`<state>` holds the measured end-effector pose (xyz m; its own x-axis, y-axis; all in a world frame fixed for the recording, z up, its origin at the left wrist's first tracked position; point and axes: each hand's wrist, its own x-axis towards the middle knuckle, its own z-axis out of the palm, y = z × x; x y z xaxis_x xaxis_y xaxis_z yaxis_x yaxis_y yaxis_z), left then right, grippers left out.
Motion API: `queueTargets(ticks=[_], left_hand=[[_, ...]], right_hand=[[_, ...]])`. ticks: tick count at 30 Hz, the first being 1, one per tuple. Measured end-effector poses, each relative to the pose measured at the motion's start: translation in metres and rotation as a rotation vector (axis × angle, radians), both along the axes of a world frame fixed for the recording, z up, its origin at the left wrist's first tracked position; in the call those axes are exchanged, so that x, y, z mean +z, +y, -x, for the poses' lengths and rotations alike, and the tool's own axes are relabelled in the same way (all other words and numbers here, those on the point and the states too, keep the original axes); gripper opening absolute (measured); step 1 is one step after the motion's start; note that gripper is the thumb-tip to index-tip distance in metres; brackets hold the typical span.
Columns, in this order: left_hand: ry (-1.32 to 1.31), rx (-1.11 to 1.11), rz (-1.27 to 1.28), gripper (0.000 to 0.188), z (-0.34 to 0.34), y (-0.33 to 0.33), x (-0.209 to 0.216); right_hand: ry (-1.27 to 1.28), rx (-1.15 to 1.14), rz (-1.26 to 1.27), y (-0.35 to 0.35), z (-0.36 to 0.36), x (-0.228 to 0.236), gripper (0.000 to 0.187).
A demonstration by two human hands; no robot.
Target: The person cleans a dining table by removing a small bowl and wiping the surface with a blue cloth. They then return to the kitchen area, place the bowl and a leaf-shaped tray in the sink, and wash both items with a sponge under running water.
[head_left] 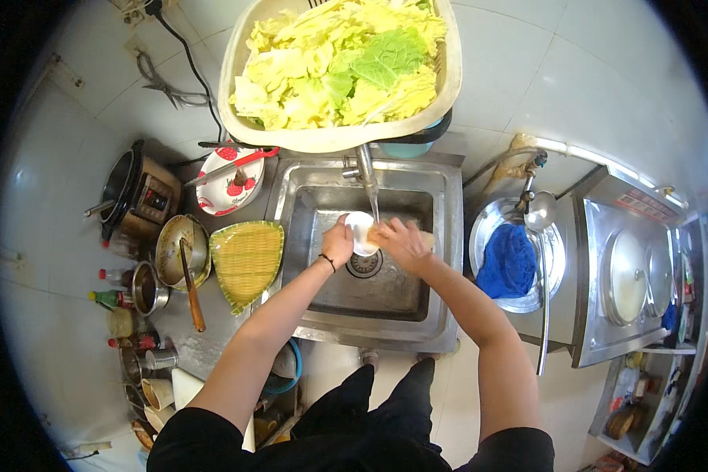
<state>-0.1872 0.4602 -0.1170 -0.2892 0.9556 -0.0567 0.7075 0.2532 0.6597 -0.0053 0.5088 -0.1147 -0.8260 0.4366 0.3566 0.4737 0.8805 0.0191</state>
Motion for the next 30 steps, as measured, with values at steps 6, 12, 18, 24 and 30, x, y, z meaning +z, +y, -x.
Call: queueTargets(ticks=[6, 12, 18, 24, 30], left_hand=[[-0.059, 0.036, 0.013, 0.033, 0.006, -0.011, -0.017], [-0.087, 0.165, -0.089, 0.038, 0.004, -0.002, -0.028], [-0.131, 0.18, -0.124, 0.041, -0.006, -0.007, -0.024], [-0.242, 0.213, -0.123, 0.041, -0.017, -0.003, -0.032], [-0.033, 0.386, -0.226, 0.036, -0.011, 0.001, -0.034]], right_hand=[[0.234, -0.538, 0.35, 0.018, -0.002, -0.006, 0.027], [0.614, -0.241, 0.674, -0.014, 0.045, -0.011, 0.023], [0.614, -0.016, 0.743, -0.016, 0.052, -0.012, 0.01], [0.344, -0.331, 0.404, -0.005, 0.068, -0.014, 0.012], [0.096, -0.553, 0.599, 0.007, 0.057, -0.029, 0.017]])
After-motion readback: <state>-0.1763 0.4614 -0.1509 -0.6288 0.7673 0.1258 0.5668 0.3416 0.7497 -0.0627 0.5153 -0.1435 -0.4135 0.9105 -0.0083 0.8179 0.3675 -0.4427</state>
